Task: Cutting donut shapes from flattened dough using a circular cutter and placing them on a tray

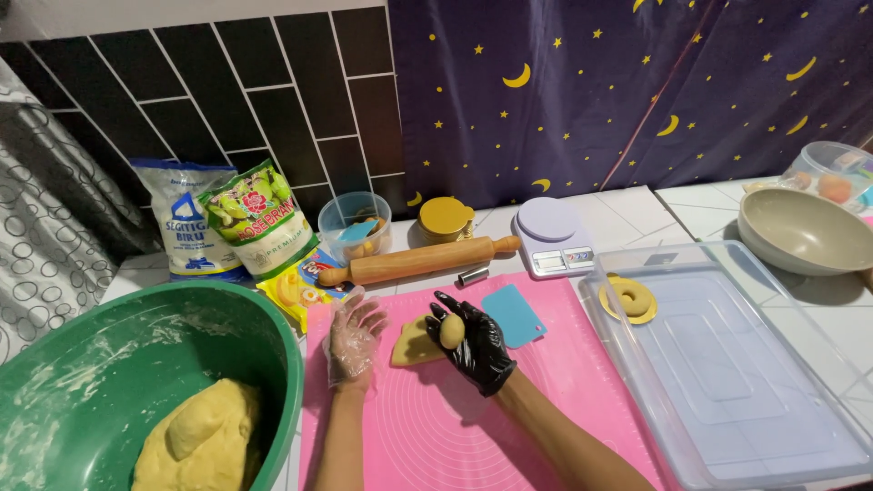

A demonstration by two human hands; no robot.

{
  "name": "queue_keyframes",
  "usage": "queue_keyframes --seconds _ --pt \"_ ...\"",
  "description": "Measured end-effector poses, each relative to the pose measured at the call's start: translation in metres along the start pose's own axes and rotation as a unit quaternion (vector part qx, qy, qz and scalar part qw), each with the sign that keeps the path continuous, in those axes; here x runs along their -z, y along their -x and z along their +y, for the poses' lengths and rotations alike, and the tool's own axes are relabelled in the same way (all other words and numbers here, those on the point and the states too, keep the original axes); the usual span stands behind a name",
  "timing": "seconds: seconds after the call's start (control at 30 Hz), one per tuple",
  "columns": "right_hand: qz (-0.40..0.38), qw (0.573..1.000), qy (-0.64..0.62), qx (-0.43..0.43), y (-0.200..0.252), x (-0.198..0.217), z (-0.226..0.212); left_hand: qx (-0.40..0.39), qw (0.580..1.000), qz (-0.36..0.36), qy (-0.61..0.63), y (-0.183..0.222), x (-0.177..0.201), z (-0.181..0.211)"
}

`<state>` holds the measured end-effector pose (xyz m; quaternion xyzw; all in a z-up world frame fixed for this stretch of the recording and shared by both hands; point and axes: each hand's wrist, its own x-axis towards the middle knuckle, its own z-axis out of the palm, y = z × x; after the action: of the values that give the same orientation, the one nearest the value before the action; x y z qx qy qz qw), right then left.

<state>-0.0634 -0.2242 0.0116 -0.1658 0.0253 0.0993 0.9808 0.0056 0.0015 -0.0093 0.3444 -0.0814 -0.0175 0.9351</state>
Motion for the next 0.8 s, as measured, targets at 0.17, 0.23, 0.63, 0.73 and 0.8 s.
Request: queue_keyframes --seconds 0.17,0.23,0.63,0.73,0.8 --pt "0.08 0.997 0.021 0.014 0.001 -0.003 0.001 0.004 1.0 0.001 0.001 0.0 0.0 0.0" --pt "0.095 0.995 0.016 0.016 -0.002 0.004 0.001 0.006 1.0 0.001 0.004 -0.001 0.002 -0.001" --pt "0.065 0.996 -0.06 -0.019 0.003 -0.007 0.001 0.005 1.0 -0.004 0.007 -0.005 0.009 -0.005" --pt "0.059 0.998 0.0 -0.012 0.008 -0.006 -0.003 0.007 1.0 -0.001 0.003 -0.003 0.004 -0.002" --pt "0.099 0.994 0.037 -0.015 0.008 -0.002 -0.002 0.01 1.0 0.001 0.0 -0.002 0.003 -0.001"
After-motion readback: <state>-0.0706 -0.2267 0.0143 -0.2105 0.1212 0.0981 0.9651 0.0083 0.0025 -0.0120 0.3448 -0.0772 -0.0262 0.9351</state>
